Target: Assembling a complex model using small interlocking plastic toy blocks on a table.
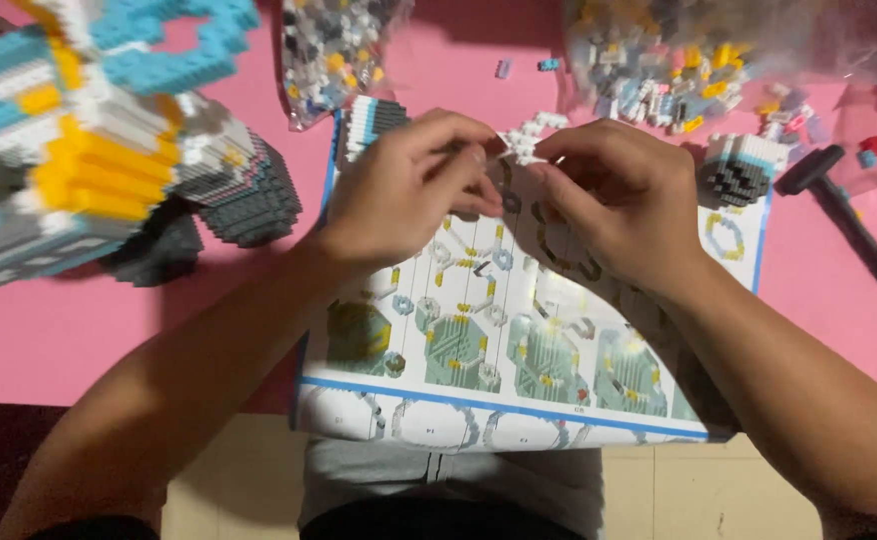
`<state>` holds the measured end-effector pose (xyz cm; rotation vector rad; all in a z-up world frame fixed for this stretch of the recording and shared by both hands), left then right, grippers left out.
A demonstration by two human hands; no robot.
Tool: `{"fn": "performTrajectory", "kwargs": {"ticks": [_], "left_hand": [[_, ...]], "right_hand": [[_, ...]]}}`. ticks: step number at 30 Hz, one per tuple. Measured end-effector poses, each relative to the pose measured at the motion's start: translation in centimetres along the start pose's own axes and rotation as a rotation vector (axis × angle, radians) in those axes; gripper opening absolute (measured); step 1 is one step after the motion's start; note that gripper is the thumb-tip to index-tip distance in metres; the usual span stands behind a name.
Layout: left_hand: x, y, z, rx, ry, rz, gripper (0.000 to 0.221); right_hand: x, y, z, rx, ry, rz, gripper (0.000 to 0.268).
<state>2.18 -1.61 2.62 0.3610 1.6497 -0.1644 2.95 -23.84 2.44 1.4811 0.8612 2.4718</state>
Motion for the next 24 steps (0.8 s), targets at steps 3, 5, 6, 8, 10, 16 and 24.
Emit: {"fn": "performTrajectory", "kwargs": {"ticks": [3,5,6,8,10,16,24], "left_hand": [[0.9,-0.1,0.0,-0.025,-0.300,-0.008,0.024],[0.6,-0.2,-0.3,-0.054,-0.339,-0.062,0.023],[0.8,-0.3,-0.2,-0.052,-0.330,-0.062,0.023],[0.9,-0.4,-0.1,-0.034,-0.387,-0.055,0.014],[0.7,-0.4,-0.2,-0.027,-0.404,-0.029,0.014],[0.5,-0.4,-0.6,-0.014,-0.539,0.129,0.007],[0.7,-0.2,-0.4,-0.006,-0.587,0.301,0.008]], "right_hand": [[-0.3,-0.3,-0.1,0.016,0.004,-0.021,0.009],[0.1,-0.1,0.0,0.041,0.085,-0.041,0.009],[-0.1,0.0,0.0,0.042,0.077,-0.035,0.009],[-0.3,0.2,-0.1,0.052,0.118,-0.064,0.010],[-0.2,0.3,-0.3,0.050,0.051,-0.027,0.012],[-0.2,0.7,-0.3,0.134,-0.030,0.224,0.038],[-0.1,0.4,-0.5,0.190,-0.048,0.067,0.015]]}}
Point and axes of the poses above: each hand's wrist, its own z-axis towards the middle knuckle, its own y-axis out of the back of the hand, x = y × z, the point moved 1 cm from there along z, towards the middle knuckle, and after that the axes turned 5 degrees about -y, right-handed, at the moved point
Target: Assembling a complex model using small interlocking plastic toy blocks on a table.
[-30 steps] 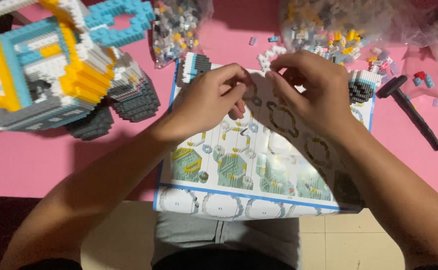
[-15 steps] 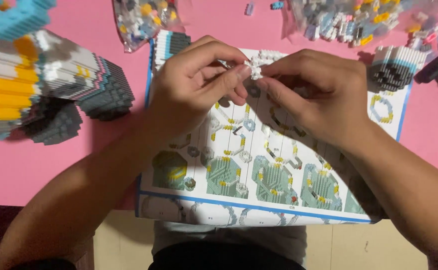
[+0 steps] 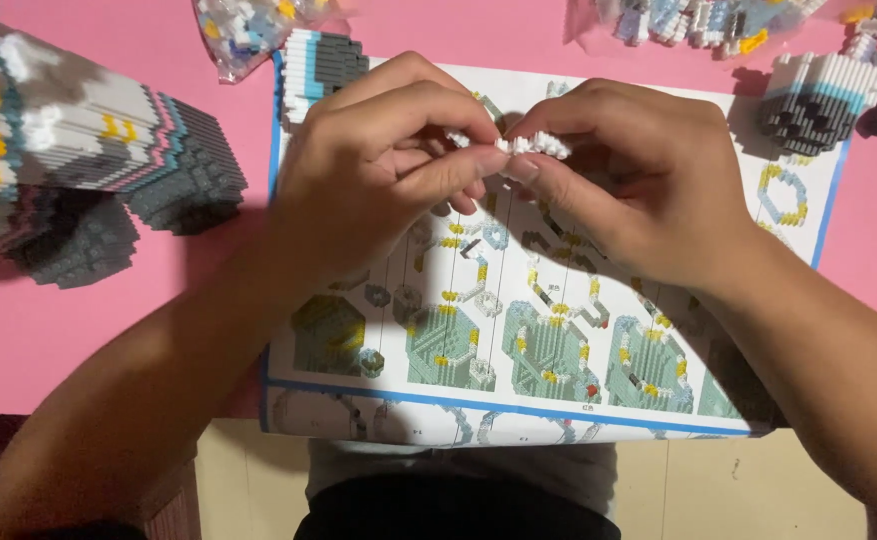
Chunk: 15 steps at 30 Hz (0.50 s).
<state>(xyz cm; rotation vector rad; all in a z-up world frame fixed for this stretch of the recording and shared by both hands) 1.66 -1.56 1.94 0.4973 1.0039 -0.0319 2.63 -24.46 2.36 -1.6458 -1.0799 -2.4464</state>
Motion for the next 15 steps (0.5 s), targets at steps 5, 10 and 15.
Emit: {"fn": "performTrajectory", "kwargs": {"ticks": [5,10,15], "left_hand": [[-0.12,-0.18,0.17,0.040,0.084,-0.081,0.008],[0.30,-0.16,0.06,0.051,0.079,-0.127,0.005],[0.28,-0.16,0.02,0.052,0.109,-0.140,0.006]], "right_hand": [[0.35,0.18,0.06,0.006,0.021,-0.008,0.013],[0.42,-0.13,0.10,0.013,-0.018,-0.009,0.010],[0.70,-0.50,0.20,0.023,-0.035,0.041,0.010]]}}
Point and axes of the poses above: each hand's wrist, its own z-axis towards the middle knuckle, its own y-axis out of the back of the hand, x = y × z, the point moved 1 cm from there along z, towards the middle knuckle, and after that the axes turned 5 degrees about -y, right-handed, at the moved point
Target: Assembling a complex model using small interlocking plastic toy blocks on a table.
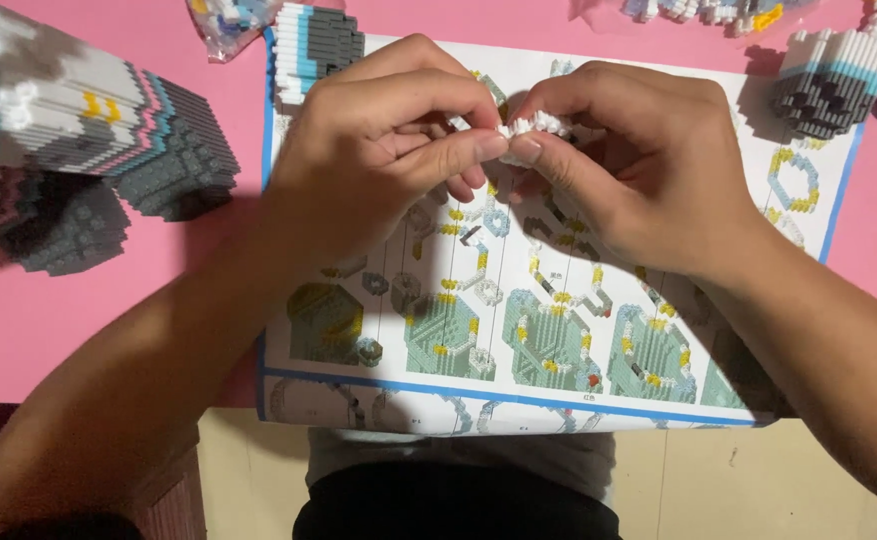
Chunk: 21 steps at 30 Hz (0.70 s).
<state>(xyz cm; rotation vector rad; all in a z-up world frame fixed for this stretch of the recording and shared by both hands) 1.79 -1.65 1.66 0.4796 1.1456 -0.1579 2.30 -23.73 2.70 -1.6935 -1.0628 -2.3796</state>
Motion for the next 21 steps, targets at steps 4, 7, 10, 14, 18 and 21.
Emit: {"fn": "performTrajectory", "kwargs": {"ticks": [4,7,10,14,18,21], "left_hand": [[0.1,-0.2,-0.2,-0.014,-0.054,0.013,0.006],[0.1,-0.1,0.0,-0.013,-0.091,0.039,0.007],[0.0,0.1,-0.1,0.001,-0.126,0.054,0.007],[-0.2,0.4,-0.1,0.027,0.012,0.013,0.006],[0.0,0.7,-0.1,0.043,0.048,-0.049,0.007],[-0.2,0.8,-0.2,0.076,0.010,-0.066,0.007]], "right_hand": [[-0.7,0.0,-0.3,-0.032,0.011,-0.064,0.010],[-0.5,0.0,-0.3,-0.042,-0.002,-0.063,0.010],[-0.2,-0.1,-0.3,-0.021,-0.007,-0.018,0.010],[-1.0,-0.1,-0.8,-0.049,0.071,-0.176,0.009],[-1.1,-0.4,-1.0,-0.063,0.057,-0.183,0.007],[-0.8,-0.7,-0.9,-0.069,0.016,-0.102,0.010]]}}
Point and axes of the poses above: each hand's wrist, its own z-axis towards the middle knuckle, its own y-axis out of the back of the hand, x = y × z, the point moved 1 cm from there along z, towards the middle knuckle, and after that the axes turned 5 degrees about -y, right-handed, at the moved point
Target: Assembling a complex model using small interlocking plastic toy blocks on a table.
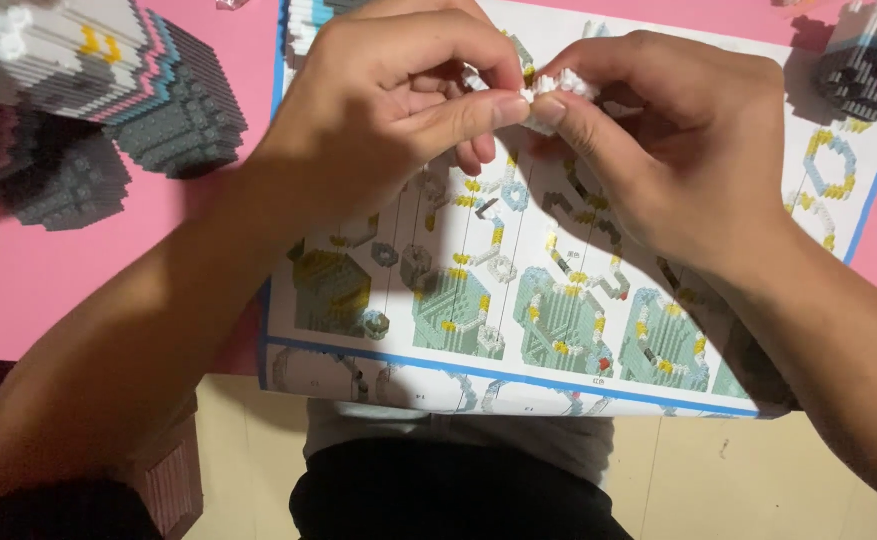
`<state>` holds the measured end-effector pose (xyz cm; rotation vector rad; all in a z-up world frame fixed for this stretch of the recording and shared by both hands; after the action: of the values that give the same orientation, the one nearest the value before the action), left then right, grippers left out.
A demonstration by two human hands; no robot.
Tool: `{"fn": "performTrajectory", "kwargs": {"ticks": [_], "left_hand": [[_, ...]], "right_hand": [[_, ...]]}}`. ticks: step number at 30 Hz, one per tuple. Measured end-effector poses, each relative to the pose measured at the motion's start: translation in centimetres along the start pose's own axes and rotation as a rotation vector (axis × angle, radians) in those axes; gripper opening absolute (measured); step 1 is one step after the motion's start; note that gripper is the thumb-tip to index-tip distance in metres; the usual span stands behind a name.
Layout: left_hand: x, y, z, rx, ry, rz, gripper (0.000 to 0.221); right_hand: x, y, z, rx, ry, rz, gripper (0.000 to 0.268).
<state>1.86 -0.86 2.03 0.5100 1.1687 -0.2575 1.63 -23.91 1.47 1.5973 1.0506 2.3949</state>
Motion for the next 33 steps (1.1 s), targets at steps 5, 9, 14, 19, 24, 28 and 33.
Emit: {"fn": "performTrajectory", "kwargs": {"ticks": [5,9,14,19,24,28,33], "left_hand": [[-0.5,0.2,0.0,0.042,-0.016,-0.130,0.007],[0.6,0.5,0.0,-0.018,0.144,-0.250,0.013],[2.2,0.2,-0.2,-0.063,0.090,-0.364,0.015],[1.9,-0.5,-0.2,-0.098,0.147,-0.471,0.012],[0.6,-0.6,-0.4,-0.107,0.180,-0.478,0.016],[1.0,-0.4,-0.4,-0.073,0.143,-0.515,0.018],[0.4,0.2,-0.6,-0.053,0.379,-0.464,0.034]], "right_hand": [[0.6,0.2,-0.2,-0.019,-0.039,-0.022,0.004],[-0.2,0.7,0.0,0.055,0.152,-0.230,0.019],[0.4,0.9,-0.4,-0.018,0.300,-0.365,0.028],[0.2,0.3,-0.6,-0.066,0.391,-0.338,0.021],[-0.3,-0.3,-0.7,-0.139,0.404,-0.273,0.018],[-1.2,0.0,-1.1,-0.178,0.389,-0.246,0.009],[-2.1,0.3,-1.6,-0.185,0.242,-0.112,0.008]]}}
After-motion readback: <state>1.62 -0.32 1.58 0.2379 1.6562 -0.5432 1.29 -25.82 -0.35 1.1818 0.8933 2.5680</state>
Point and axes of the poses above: each hand's wrist, its own z-axis towards the middle knuckle, its own y-axis out of the back of the hand, x = y × z, the point moved 1 cm from there along z, towards the middle knuckle, and after that the axes turned 5 degrees about -y, right-handed, at the moved point
